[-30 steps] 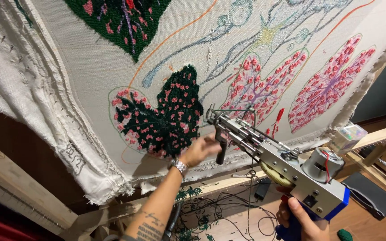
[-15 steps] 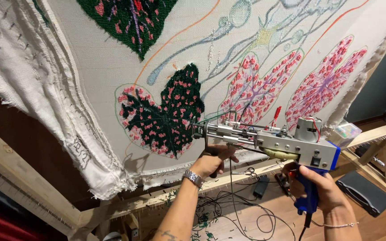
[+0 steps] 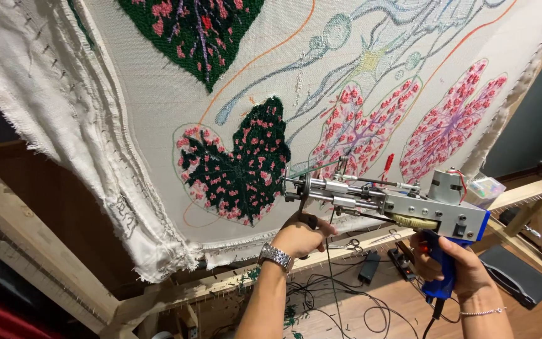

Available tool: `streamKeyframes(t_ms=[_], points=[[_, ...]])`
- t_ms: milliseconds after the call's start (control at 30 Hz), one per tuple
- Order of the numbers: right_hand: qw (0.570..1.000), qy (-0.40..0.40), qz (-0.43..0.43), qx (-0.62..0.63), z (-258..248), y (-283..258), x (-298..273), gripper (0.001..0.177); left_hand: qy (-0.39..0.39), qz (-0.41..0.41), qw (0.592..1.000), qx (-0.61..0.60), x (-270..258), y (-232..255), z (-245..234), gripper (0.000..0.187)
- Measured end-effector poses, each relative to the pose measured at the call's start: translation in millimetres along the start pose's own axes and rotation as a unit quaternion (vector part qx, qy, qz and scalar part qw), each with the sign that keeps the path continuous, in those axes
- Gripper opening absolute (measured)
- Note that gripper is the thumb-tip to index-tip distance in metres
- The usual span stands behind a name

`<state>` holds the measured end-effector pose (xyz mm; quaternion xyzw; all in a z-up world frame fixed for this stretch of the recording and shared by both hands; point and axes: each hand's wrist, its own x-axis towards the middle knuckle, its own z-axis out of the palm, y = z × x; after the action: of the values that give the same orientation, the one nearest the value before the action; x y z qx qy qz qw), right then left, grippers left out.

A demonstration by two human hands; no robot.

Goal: Using an electric tufting gun to create colorful patterns on a canvas stretched over a wooden frame.

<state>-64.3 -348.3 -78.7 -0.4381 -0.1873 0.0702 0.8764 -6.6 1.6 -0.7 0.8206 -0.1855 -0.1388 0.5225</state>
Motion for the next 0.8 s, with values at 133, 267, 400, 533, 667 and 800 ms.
streamKeyframes(t_ms=[133,267,400,533,667,800], points=[[1.0,0.004,-0.007,-0.002,5.8,2.5,-4.2,0.053,0.018,-0.071,0.996,0.054,-24.1,23.3,-3.1,0.029],[1.0,0.007,-0.002,0.002,10.0,5.5,-8.5,0.056,0.022,-0.061,0.997,0.047,-19.1,5.8,-3.3,0.023],[1.0,0.002,-0.007,0.013,15.0,5.1,-11.7,0.056,0.024,-0.047,0.993,0.101,-30.1,18.1,-6.5,0.022],[1.0,-0.006,-0.003,0.009,16.0,3.0,-13.3,0.057,0.011,-0.072,0.989,0.13,-29.0,12.2,-1.1,0.028],[1.0,0.001,0.008,0.008,18.4,-0.7,-15.8,0.057,-0.029,0.081,0.97,-0.225,-30.9,-1.2,5.4,0.027],[1.0,-0.006,0.019,0.019,12.8,-0.2,-19.2,0.053,-0.029,0.085,0.974,-0.208,-41.3,10.0,8.2,0.019]])
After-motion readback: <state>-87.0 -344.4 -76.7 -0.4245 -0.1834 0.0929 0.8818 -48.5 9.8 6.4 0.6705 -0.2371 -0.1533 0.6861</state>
